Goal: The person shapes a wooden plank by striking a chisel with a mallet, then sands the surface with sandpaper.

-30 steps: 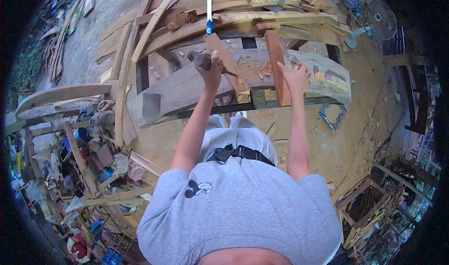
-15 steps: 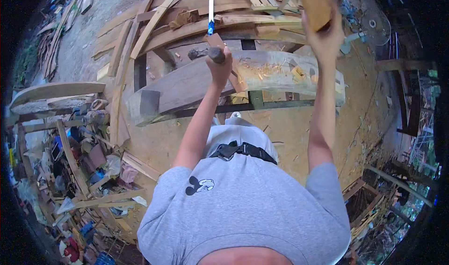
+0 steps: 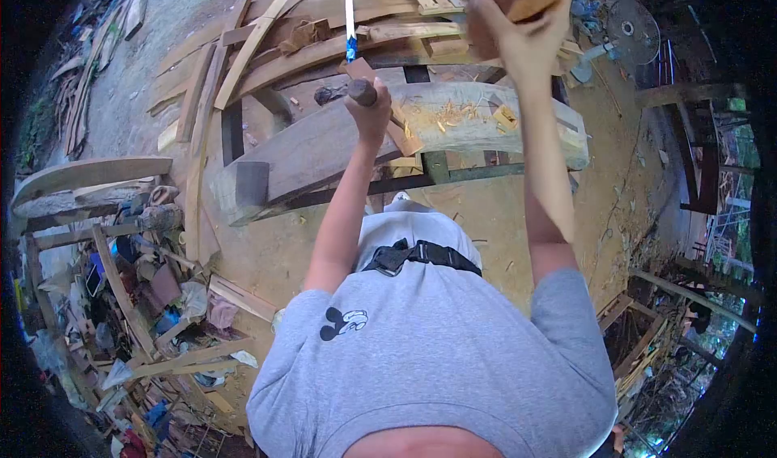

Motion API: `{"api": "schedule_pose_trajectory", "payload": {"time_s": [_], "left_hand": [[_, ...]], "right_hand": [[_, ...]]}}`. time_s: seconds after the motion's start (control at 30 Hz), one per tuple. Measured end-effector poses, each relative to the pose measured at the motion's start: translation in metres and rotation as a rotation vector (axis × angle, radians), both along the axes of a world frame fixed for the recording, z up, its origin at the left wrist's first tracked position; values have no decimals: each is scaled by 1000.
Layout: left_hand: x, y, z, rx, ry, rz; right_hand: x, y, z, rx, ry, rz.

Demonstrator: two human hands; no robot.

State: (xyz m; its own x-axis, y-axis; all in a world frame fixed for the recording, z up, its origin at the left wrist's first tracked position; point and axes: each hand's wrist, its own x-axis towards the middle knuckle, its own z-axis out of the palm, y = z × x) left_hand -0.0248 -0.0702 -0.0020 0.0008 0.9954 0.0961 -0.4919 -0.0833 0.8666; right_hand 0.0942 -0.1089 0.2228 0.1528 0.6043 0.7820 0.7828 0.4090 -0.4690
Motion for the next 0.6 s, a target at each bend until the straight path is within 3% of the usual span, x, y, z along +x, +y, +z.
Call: {"api": "schedule_pose_trajectory", "payload": {"time_s": [0.03,0.1,0.17,0.23,0.3,0.33,0.37,0.43,0.5,0.57,0.6], "left_hand": [[-1,-3,7,9,28,24],[-1,-2,10,23,55,45],[-4,-4,1,-22,47,-7],[-1,-6,5,14,42,8],[-1,-5,8,41,38,46],[-2,-5,9,45,46,27],[-1,-4,10,51,51,6],[1,-6,16,47,74,16],[3,-5,14,51,98,25],[5,-1,-4,222,106,85],[2,-3,-5,224,108,83]], "right_hand": [[-3,0,-17,164,402,137],[5,-12,-42,151,306,73],[38,-21,-52,-214,-1113,-124],[42,-21,-37,-294,-1010,-191],[42,-28,-16,-179,-643,-416],[38,-32,-12,-90,-301,-270],[28,-31,-14,-93,-298,-273],[-3,-24,-24,187,576,56],[-3,-33,-43,209,445,10],[25,-38,-57,-229,-1021,-224],[23,-32,-61,-333,-920,-260]]}}
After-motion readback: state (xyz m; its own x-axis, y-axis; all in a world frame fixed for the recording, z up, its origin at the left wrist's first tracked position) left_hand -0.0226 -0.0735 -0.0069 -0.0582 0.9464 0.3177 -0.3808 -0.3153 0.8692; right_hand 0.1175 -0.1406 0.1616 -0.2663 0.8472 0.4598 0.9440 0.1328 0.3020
